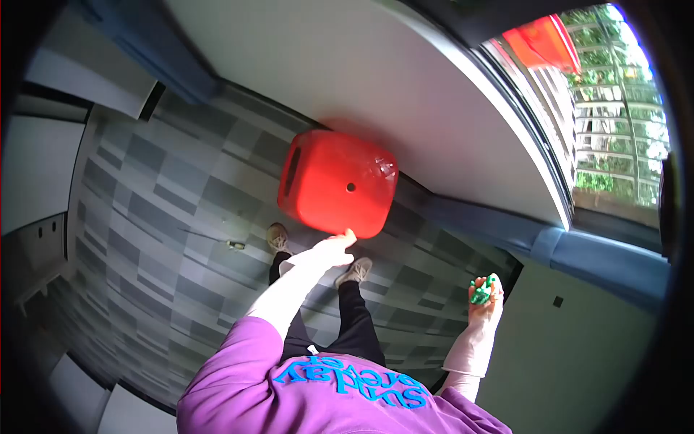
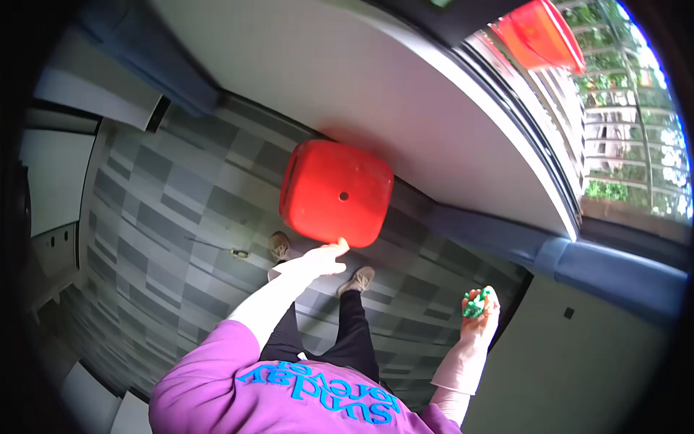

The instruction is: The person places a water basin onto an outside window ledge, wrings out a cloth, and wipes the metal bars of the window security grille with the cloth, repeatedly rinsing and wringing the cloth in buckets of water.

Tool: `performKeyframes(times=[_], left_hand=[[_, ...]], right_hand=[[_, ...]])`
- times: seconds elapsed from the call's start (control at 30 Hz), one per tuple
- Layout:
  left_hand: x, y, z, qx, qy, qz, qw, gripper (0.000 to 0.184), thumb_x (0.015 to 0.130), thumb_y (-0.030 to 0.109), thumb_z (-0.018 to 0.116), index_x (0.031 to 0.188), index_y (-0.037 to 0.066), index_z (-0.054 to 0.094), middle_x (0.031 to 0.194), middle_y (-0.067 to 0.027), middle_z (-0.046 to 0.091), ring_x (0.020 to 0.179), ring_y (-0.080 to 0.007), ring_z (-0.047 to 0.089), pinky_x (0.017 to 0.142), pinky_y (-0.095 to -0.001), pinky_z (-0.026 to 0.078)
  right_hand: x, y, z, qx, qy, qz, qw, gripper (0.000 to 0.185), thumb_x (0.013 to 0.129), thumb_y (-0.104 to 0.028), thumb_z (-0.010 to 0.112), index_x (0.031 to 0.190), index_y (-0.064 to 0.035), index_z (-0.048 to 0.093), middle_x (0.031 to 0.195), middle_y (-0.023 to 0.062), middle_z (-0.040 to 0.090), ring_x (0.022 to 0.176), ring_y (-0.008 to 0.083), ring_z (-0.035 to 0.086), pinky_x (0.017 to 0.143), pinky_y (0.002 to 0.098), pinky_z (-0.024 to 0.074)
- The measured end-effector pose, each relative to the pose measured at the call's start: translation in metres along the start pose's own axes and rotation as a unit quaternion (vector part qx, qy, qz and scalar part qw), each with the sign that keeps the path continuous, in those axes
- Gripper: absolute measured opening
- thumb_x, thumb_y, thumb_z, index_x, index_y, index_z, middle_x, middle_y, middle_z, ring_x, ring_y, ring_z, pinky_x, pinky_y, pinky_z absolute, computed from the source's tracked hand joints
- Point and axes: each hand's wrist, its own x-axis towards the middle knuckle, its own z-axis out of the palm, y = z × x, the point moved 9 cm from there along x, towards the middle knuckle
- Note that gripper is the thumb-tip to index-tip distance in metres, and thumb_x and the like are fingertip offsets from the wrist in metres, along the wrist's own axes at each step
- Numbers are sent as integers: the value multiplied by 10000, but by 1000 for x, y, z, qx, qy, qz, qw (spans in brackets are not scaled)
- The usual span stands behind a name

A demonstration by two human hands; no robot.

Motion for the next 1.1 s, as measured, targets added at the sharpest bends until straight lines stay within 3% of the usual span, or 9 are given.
performKeyframes(times=[0.1, 0.13, 0.2, 0.27, 0.3, 0.37, 0.63, 0.83, 1.1], left_hand=[[20, 22, 21, -264, 30, 50, 963, 416, 861, 221, 606, 1258, 105, 557, 1107, -44, 624, 702, -78, 561, 658, -236, 483], [-4, 72, -12, -79, 58, -49, 994, 399, 868, 185, 596, 1261, 126, 555, 1053, -26, 645, 756, -79, 574, 670, -213, 477], [28, 45, -40, -167, 203, 97, 960, 313, 841, 157, 612, 1141, 66, 603, 953, -82, 670, 771, -114, 621, 665, -229, 491], [-2, 66, -90, -215, 297, -41, 930, 218, 815, 87, 609, 1015, 0, 601, 814, -104, 664, 711, -157, 633, 603, -274, 493], [4, 38, -106, -411, 322, 118, 845, 229, 805, 84, 617, 1015, -4, 598, 805, -123, 659, 681, -171, 628, 577, -283, 490], [-3, 28, -150, -435, 329, 94, 833, 265, 827, 118, 619, 1053, -14, 581, 847, -159, 666, 703, -198, 651, 594, -277, 515], [-160, 293, -209, -398, 487, 144, 764, 318, 877, 160, 580, 1139, -16, 541, 984, -188, 657, 794, -252, 681, 647, -283, 557], [-206, 448, -238, -250, 462, 267, 808, 444, 867, 210, 626, 1228, -18, 502, 1068, -209, 636, 985, -278, 639, 951, -368, 476], [-117, 557, -118, -333, 347, 401, 780, 366, 942, 177, 531, 1254, -10, 499, 1081, -168, 641, 1026, -260, 625, 974, -375, 448]], right_hand=[[34, 12, -70, 37, 14, 30, 999, 267, 827, -223, 695, 1046, -128, 574, 894, 45, 641, 811, 176, 652, 628, 324, 571], [48, 16, -90, 51, 3, 22, 998, 265, 837, -206, 684, 1061, -123, 568, 893, 58, 644, 806, 193, 655, 627, 342, 577], [76, 19, -113, 74, -35, 12, 997, 273, 850, -197, 673, 1083, -108, 564, 896, 68, 639, 810, 203, 647, 633, 346, 579], [97, 14, -121, 109, -73, 14, 991, 293, 858, -204, 666, 1107, -91, 559, 909, 77, 631, 821, 210, 638, 645, 352, 575], [103, 6, -127, 129, -74, 1, 989, 282, 869, -206, 651, 1107, -86, 558, 916, 77, 630, 828, 217, 638, 659, 358, 572], [107, -13, -129, 133, -68, 2, 989, 261, 886, -200, 626, 1109, -85, 558, 927, 79, 621, 840, 219, 631, 661, 366, 565], [146, -92, -91, 204, -193, 10, 960, 198, 900, -153, 597, 1081, -85, 554, 906, 104, 609, 834, 241, 626, 643, 372, 562], [171, -153, 13, 197, -293, -42, 935, 216, 872, -181, 649, 1057, -106, 567, 867, 79, 636, 767, 220, 648, 605, 359, 563], [226, -194, 85, 98, -223, -128, 961, 264, 885, -150, 619, 1117, -67, 524, 821, 93, 631, 655, 168, 615, 536, 275, 510]])
